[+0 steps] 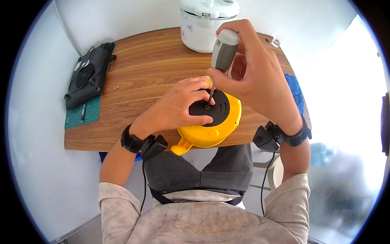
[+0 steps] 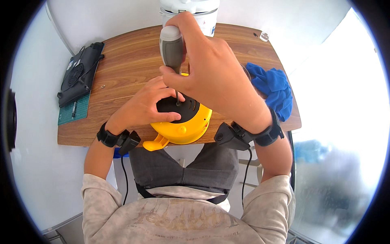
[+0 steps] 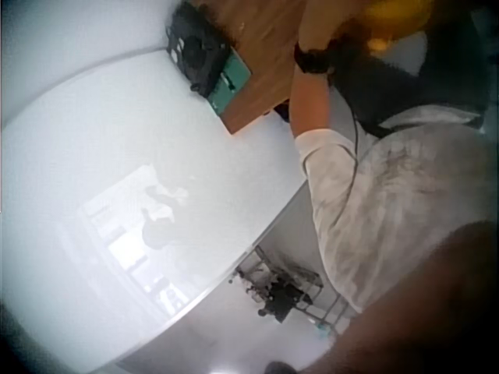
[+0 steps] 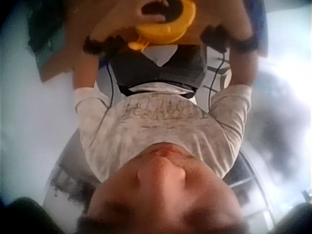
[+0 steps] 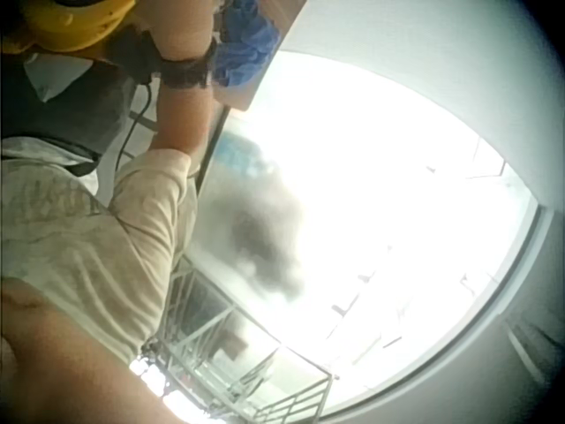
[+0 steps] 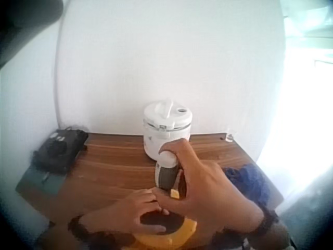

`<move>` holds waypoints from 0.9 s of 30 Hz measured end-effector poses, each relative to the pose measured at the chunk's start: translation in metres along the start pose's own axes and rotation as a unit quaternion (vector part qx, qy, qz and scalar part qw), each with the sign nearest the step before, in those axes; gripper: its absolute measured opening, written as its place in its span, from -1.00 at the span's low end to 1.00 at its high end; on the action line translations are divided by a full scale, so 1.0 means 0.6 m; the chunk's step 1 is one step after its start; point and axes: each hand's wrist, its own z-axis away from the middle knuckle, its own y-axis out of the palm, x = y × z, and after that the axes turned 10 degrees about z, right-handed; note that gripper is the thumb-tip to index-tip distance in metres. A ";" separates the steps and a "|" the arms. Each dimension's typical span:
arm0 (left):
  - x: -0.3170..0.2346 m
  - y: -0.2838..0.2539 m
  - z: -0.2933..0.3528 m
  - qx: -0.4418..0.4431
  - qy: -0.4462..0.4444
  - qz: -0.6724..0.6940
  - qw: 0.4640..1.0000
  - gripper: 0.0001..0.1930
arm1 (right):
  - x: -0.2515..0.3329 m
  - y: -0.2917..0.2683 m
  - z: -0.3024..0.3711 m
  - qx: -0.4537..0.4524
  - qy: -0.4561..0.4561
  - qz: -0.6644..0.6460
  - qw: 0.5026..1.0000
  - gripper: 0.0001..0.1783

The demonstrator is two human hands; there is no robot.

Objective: The person disassembles a white rice cooker and a yellow pot. They remove the rice cooker lid, wipe the table with a blue cloth, then use a screwdriver to remove the knob from the pot lid and unscrew the bottom plate of the pot.

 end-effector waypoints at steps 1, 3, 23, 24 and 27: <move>-0.003 0.000 0.002 -0.001 -0.007 -0.002 1.000 -0.65 | 0.001 0.001 0.002 -0.003 -0.002 -0.006 1.000 -0.38; -0.002 -0.001 0.003 -0.001 -0.004 -0.007 1.000 -0.65 | 0.002 0.003 0.005 -0.009 -0.006 -0.018 1.000 -0.35; 0.015 0.016 0.002 -0.027 0.034 -0.028 0.999 -0.63 | 0.020 -0.019 0.015 -0.056 -0.050 -0.030 0.997 -0.51; 0.017 0.018 0.002 -0.032 0.036 -0.026 0.999 -0.63 | 0.019 -0.019 0.014 -0.053 -0.059 -0.034 0.996 -0.51; 0.021 0.022 0.002 -0.039 0.042 -0.023 0.998 -0.63 | 0.017 -0.017 0.012 -0.038 -0.064 -0.054 0.996 -0.50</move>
